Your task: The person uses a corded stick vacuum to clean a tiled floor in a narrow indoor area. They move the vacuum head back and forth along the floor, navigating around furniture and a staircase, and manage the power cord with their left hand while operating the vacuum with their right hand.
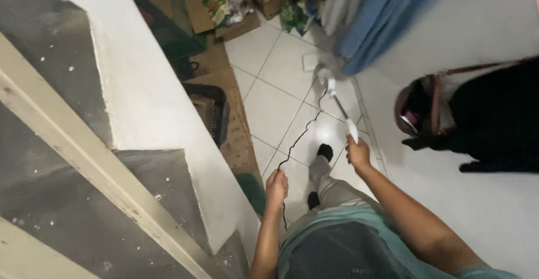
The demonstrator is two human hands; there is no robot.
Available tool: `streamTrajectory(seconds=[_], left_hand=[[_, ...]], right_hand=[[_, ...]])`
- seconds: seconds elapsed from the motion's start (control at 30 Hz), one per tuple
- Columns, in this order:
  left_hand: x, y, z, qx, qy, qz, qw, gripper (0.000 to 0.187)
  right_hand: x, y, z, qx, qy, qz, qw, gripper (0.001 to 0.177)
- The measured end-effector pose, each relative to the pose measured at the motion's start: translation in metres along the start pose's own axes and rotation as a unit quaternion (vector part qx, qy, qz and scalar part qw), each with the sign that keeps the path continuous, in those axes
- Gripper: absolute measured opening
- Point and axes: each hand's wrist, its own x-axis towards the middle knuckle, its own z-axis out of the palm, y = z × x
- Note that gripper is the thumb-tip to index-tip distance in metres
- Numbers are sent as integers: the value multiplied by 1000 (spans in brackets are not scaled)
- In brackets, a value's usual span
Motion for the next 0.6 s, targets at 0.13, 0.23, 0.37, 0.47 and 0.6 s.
streamTrajectory(seconds=[0.13, 0.23, 0.37, 0.47, 0.6], left_hand=[[23, -3, 5, 33, 36, -23, 999, 31], [38, -11, 8, 27, 38, -14, 999, 31], [50, -33, 6, 17, 16, 29, 999, 30], [48, -46, 3, 22, 8, 47, 999, 31], [20, -42, -7, 90, 16, 48, 995, 33]], right_hand=[[70, -19, 22, -3, -17, 22, 1000, 43], [104, -24, 19, 7, -42, 26, 999, 42], [110, -16, 7, 27, -47, 36, 998, 40], [90, 2, -15, 19, -32, 16, 999, 41], [45, 34, -50, 32, -19, 4, 999, 41]])
